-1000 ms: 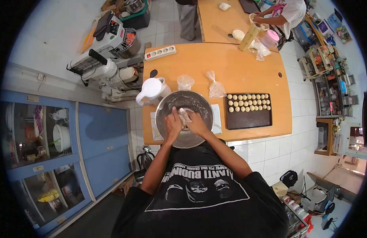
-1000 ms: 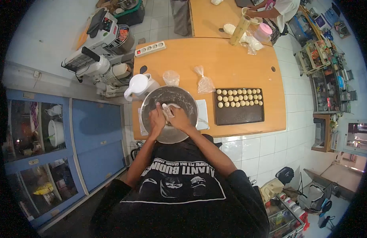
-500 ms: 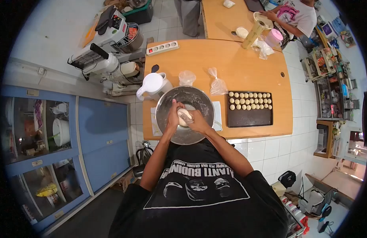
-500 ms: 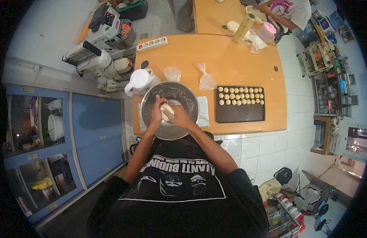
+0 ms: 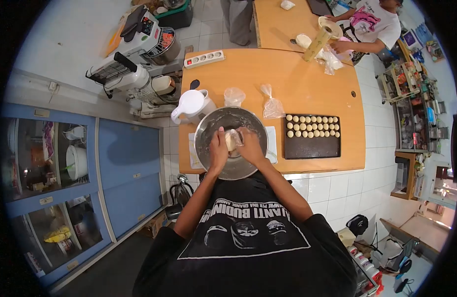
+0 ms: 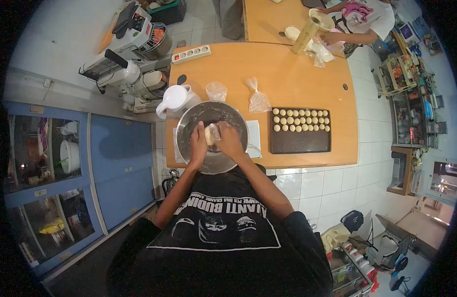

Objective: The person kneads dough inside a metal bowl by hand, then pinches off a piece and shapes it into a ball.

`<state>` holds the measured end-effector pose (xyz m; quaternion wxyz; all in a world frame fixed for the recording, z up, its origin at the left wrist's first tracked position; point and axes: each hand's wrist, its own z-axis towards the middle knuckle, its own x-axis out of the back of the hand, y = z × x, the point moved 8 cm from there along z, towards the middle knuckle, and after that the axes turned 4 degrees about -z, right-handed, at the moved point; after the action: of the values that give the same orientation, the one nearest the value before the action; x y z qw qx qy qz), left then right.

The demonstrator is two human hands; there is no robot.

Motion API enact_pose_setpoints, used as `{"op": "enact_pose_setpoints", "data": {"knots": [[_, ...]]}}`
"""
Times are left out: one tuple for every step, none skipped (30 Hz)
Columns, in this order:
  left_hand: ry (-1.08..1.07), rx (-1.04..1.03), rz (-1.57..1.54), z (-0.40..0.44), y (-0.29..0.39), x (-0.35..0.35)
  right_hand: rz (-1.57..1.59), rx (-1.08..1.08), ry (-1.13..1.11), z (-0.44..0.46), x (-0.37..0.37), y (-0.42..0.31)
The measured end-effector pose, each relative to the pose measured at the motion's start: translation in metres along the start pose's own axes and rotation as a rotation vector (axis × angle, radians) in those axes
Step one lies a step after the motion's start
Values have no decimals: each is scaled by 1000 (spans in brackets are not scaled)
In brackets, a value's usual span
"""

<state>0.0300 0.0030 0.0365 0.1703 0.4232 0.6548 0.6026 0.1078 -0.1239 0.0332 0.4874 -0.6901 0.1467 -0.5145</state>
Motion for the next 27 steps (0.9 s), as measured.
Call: {"op": "enact_pose_setpoints", "data": {"knots": [[39, -96, 84, 3, 2, 3, 20, 17, 7, -5, -7, -2], [35, -100, 86, 5, -4, 3, 40, 36, 14, -7, -14, -5], [5, -73, 108, 6, -4, 2, 143, -49, -49, -7, -19, -5], [-25, -46, 131, 5, -4, 1, 146, -49, -43, -5, -21, -5], [-27, -50, 134, 2, -3, 2, 219, -87, -19, -3, -23, -2], [-99, -57, 157, -4, 2, -2, 292, -124, 5, -1, -22, -2], [-170, -63, 180, -10, 5, -8, 295, -124, 7, 0, -21, -3], [-172, -66, 183, -10, -5, -11, 274, -133, 77, 0, -13, -3], [-145, -53, -6, -9, -9, -14, 252, -142, 148, 0, -5, -3], [-119, -40, -194, -8, -14, -15, 253, -144, 154, 2, -3, -4], [-123, -41, -193, -8, -20, -14, 302, -217, 208, 2, 3, 2], [-243, 74, -367, -14, -2, -17, 351, -290, 262, 1, 7, 9], [-360, 189, -541, -18, 6, -23, 323, -251, 276, 4, 10, 14], [-360, 188, -538, -16, 6, -20, 326, -250, 277, 5, 9, 20], [-351, 168, -528, -11, 3, -16, 418, -310, 248, 5, 5, 26], [-343, 149, -518, -7, 0, -13, 509, -370, 219, 4, 0, 31], [-345, 149, -516, -2, -6, -12, 511, -371, 221, 4, -1, 32], [-301, 139, -495, 5, -11, -8, 468, -451, 178, 1, 0, 31], [-258, 129, -474, 8, -18, -6, 424, -532, 135, -2, 0, 30], [-261, 131, -473, 9, -24, -7, 424, -535, 137, -5, 3, 24], [-268, 134, -434, 8, -24, -9, 419, -470, 149, -6, 6, 12], [-274, 137, -395, 7, -25, -10, 414, -404, 160, -7, 8, 3], [-274, 137, -394, 5, -24, -13, 415, -404, 160, -6, 7, 4], [-270, 162, -460, 0, -21, -19, 533, -423, 49, -5, -8, 8], [-267, 187, -526, -5, -22, -25, 649, -441, -63, -5, -24, 12], [-267, 186, -527, -4, -28, -31, 648, -440, -62, -5, -32, 16], [-321, 187, -717, -1, -42, -42, 607, -299, 16, -2, -36, 13]]}}
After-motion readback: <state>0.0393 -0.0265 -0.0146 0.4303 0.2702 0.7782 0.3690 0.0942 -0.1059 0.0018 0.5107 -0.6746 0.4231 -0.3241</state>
